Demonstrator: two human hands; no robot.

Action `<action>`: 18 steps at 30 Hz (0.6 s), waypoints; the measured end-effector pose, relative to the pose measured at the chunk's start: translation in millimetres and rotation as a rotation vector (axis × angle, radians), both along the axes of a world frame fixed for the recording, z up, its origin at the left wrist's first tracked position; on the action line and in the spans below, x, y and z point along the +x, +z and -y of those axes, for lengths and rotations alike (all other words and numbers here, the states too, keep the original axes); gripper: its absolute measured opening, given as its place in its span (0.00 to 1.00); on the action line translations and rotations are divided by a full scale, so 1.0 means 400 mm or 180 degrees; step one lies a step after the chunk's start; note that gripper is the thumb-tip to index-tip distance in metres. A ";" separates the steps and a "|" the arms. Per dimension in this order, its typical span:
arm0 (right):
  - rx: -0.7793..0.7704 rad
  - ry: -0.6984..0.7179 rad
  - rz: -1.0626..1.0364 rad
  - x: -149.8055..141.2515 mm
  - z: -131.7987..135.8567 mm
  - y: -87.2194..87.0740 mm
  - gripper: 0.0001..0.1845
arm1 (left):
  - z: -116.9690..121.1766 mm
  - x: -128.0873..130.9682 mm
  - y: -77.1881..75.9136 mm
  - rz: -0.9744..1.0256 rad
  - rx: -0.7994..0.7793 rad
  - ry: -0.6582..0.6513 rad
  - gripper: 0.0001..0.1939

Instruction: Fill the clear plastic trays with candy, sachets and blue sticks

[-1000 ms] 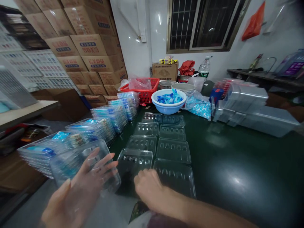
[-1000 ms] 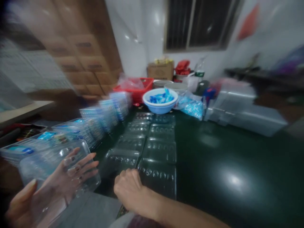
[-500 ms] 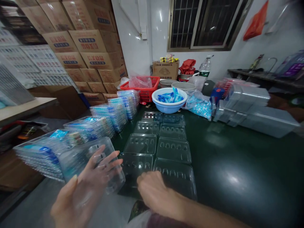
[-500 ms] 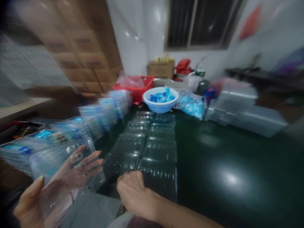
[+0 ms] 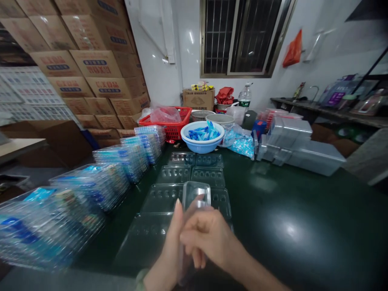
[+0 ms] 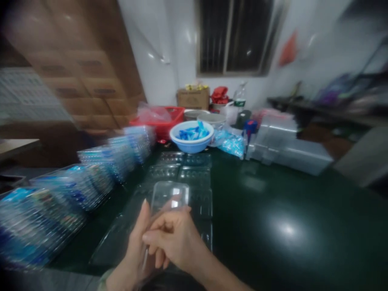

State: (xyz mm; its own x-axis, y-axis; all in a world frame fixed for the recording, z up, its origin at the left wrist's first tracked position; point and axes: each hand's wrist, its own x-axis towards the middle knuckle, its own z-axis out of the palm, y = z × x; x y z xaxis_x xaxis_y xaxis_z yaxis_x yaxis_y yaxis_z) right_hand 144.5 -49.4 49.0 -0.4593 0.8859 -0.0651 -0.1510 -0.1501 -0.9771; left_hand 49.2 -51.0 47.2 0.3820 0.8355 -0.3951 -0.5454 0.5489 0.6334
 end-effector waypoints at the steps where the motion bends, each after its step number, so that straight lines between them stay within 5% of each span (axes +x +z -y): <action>1: 0.0004 0.0017 -0.0067 0.016 -0.006 -0.003 0.12 | -0.006 0.011 -0.001 0.0000 0.0033 -0.0078 0.42; 11: -0.0123 0.0097 -0.0215 0.082 -0.033 -0.020 0.12 | -0.045 0.072 -0.010 0.0004 -0.0157 -0.0334 0.47; 18: 0.0451 -0.0686 0.0410 0.110 -0.024 0.026 0.08 | -0.063 0.072 -0.032 0.0216 0.0518 -0.0057 0.28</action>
